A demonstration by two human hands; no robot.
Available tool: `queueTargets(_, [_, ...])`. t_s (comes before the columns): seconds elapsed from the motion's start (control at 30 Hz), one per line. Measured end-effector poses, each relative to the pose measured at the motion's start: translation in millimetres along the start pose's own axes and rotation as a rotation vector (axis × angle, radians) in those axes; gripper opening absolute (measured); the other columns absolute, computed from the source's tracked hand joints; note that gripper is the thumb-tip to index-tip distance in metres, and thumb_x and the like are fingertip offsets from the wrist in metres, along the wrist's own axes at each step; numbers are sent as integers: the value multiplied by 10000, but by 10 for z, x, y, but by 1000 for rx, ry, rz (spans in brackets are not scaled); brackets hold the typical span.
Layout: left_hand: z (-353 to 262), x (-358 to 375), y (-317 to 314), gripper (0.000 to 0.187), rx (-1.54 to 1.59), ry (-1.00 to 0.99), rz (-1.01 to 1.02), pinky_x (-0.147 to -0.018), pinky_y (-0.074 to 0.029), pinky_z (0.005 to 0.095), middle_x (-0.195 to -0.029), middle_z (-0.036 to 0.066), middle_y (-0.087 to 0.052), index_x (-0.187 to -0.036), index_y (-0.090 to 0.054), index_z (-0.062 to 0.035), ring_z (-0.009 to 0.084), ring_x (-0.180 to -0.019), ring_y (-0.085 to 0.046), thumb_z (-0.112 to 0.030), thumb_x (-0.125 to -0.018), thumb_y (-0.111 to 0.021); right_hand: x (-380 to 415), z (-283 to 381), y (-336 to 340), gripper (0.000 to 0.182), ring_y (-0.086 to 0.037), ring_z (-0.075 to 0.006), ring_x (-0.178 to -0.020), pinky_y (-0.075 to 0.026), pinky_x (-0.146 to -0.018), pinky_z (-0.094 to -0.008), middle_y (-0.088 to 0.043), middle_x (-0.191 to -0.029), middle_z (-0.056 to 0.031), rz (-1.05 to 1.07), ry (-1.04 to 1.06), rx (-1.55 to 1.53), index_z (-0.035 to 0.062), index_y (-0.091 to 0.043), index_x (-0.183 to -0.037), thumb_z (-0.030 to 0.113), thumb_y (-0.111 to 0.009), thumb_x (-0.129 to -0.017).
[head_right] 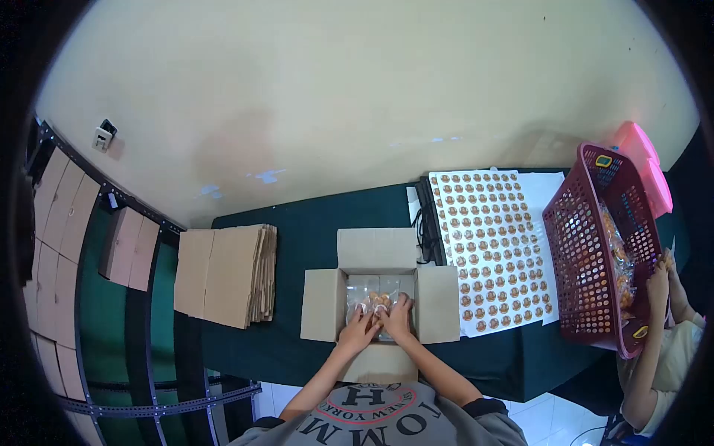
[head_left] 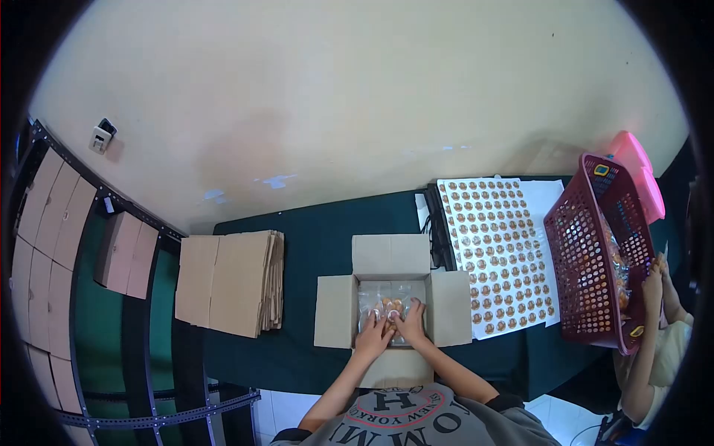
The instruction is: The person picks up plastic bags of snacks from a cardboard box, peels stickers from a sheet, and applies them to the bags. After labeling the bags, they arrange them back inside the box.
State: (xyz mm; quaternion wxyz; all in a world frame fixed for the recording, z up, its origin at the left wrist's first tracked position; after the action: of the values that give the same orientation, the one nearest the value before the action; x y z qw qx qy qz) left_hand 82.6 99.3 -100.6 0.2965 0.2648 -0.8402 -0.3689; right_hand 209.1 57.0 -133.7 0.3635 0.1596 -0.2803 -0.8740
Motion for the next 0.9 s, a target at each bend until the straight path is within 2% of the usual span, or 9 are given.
queueTargets(0.03, [17, 13, 4, 552, -79, 39, 33, -984, -289, 429, -1362, 198, -233, -1295, -342, -138, 429, -1217, -260, -381, -820, -485, -12, -2, 12, 608, -405, -400, -987, -353, -857, -413, -395, -1039, -264, -5, 7, 0, -58, -315, -1104, 187, -679, -683])
queueTargets(0.1, [142, 3, -62, 560, -163, 82, 33, -981, -295, 434, -1371, 165, -234, -1307, -326, -179, 438, -1214, -258, -383, -813, -493, 27, 23, -123, 610, -409, -397, -984, -353, -860, -412, -403, -1041, -258, 151, 42, -66, -59, -313, -1117, 159, -676, -678])
queueTargets(0.17, [139, 4, -73, 545, -61, -1, 7, -976, -305, 431, -1365, 177, -239, -1293, -343, -159, 428, -1214, -267, -374, -814, -488, 30, 3, -158, 606, -412, -390, -990, -355, -861, -406, -405, -1052, -254, 192, 14, -83, -61, -324, -1114, 161, -677, -675])
queueTargets(0.3, [109, 76, 18, 520, -88, 37, -8, -962, -323, 425, -1352, 186, -259, -1270, -372, -133, 408, -1199, -303, -364, -816, -482, 26, 55, -137, 578, -417, -383, -993, -363, -860, -397, -414, -1048, -240, 230, 8, -56, -40, -362, -1107, 162, -682, -670])
queueTargets(0.5, [79, 115, 77, 460, -34, 43, -92, -901, -389, 412, -1270, 204, -383, -1202, -452, -85, 372, -1086, -450, -329, -813, -480, -6, 71, -139, 514, -439, -375, -998, -378, -867, -398, -435, -1051, -227, 260, 101, -126, -13, -415, -1095, 144, -664, -674])
queueTargets(0.57, [52, 127, 83, 400, -58, 64, -74, -883, -405, 412, -1238, 210, -418, -1111, -531, -66, 369, -1053, -479, -321, -808, -482, -2, 9, -145, 490, -443, -364, -1004, -378, -869, -394, -451, -1046, -212, 287, 98, -196, -6, -433, -1086, 142, -658, -677])
queueTargets(0.77, [127, 92, 1, 338, -113, 70, -68, -883, -402, 410, -1228, 212, -427, -976, -603, -44, 360, -1048, -483, -312, -803, -490, 52, 149, -79, 373, -471, -350, -977, -385, -867, -379, -487, -1007, -191, 333, 174, -127, -13, -490, -1024, 100, -615, -691])
queueTargets(0.87, [185, 62, -66, 347, -104, -6, -84, -883, -398, 406, -1218, 204, -438, -1021, -580, -49, 364, -1045, -481, -306, -801, -501, 103, 268, -28, 355, -468, -347, -982, -379, -872, -377, -481, -1010, -196, 325, 207, -118, -13, -495, -1019, 111, -612, -707])
queueTargets(0.9, [159, 91, -25, 347, -106, -9, -85, -883, -398, 406, -1218, 204, -438, -1021, -580, -49, 364, -1045, -481, -306, -801, -501, 92, 347, 90, 321, -498, -337, -929, -405, -826, -371, -505, -970, -192, 234, 230, -99, -16, -511, -987, 126, -613, -717])
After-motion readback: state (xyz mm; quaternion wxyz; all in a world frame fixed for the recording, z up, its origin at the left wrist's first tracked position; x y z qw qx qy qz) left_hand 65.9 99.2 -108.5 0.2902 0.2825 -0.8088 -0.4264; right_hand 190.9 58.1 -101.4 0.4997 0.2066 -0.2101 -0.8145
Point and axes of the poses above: each hand's wrist, its own x-axis away from the middle knuckle, its own y-axis out of the back of the hand, z = x × y, the point moved 10 cm from there along -x, towards the middle knuckle
